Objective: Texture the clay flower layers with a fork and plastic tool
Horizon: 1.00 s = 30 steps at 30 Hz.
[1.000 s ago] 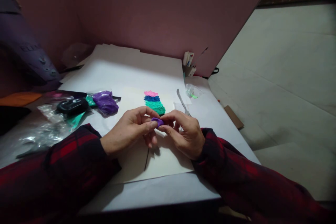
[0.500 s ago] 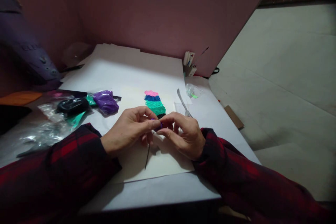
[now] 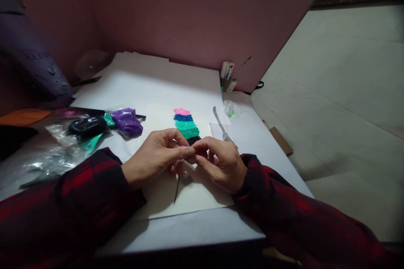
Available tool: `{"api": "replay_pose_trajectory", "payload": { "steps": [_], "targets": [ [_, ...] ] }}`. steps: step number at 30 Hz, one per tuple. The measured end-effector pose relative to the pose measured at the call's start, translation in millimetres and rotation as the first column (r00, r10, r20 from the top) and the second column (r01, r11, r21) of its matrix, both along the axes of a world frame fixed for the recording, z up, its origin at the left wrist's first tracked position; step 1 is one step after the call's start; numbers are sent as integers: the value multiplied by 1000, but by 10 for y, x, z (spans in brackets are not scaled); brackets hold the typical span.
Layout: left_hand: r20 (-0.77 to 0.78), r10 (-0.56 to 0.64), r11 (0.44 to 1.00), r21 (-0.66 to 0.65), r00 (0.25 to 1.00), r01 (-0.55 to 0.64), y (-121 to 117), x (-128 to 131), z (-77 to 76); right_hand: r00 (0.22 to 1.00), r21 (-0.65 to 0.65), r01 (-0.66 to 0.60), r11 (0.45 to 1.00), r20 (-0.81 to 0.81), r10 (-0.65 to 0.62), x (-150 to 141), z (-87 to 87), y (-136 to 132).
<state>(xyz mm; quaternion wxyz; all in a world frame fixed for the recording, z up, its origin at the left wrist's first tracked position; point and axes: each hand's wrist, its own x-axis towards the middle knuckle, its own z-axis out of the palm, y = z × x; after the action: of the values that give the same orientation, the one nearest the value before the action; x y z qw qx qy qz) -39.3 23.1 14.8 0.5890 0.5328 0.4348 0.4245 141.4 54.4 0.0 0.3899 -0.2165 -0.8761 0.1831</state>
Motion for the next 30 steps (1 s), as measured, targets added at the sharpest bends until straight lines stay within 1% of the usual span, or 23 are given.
{"api": "replay_pose_trajectory", "payload": {
  "steps": [6, 13, 19, 21, 23, 25, 30],
  "targets": [
    [35, 8, 1000, -13, 999, -7, 10, 3, 7, 1000, 1, -9, 1000, -4, 9, -14, 14, -8],
    [53, -15, 1000, -3, 998, 15, 11, -14, -3, 997, -19, 10, 1000, -80, -12, -9, -17, 5],
    [38, 52, 998, -22, 998, -51, 1, -2, 32, 988, -54, 90, 994, -117, -96, -1, -16, 0],
    [38, 82, 996, -41, 996, -80, 3, 2, 39, 988, -83, 87, 993, -119, -96, -6, -25, 1],
    [35, 100, 994, -47, 994, -98, 5, 3, 36, 991, -111, 50, 993, -121, -64, -13, -33, 1],
    [31, 98, 995, -36, 995, -97, 5, 3, 27, 992, -123, 31, 992, -118, -46, -18, -35, -3],
    [31, 62, 998, 5, 998, -62, -2, 1, 20, 991, -107, 92, 990, -89, -102, -27, -22, -22]
  ]
}}
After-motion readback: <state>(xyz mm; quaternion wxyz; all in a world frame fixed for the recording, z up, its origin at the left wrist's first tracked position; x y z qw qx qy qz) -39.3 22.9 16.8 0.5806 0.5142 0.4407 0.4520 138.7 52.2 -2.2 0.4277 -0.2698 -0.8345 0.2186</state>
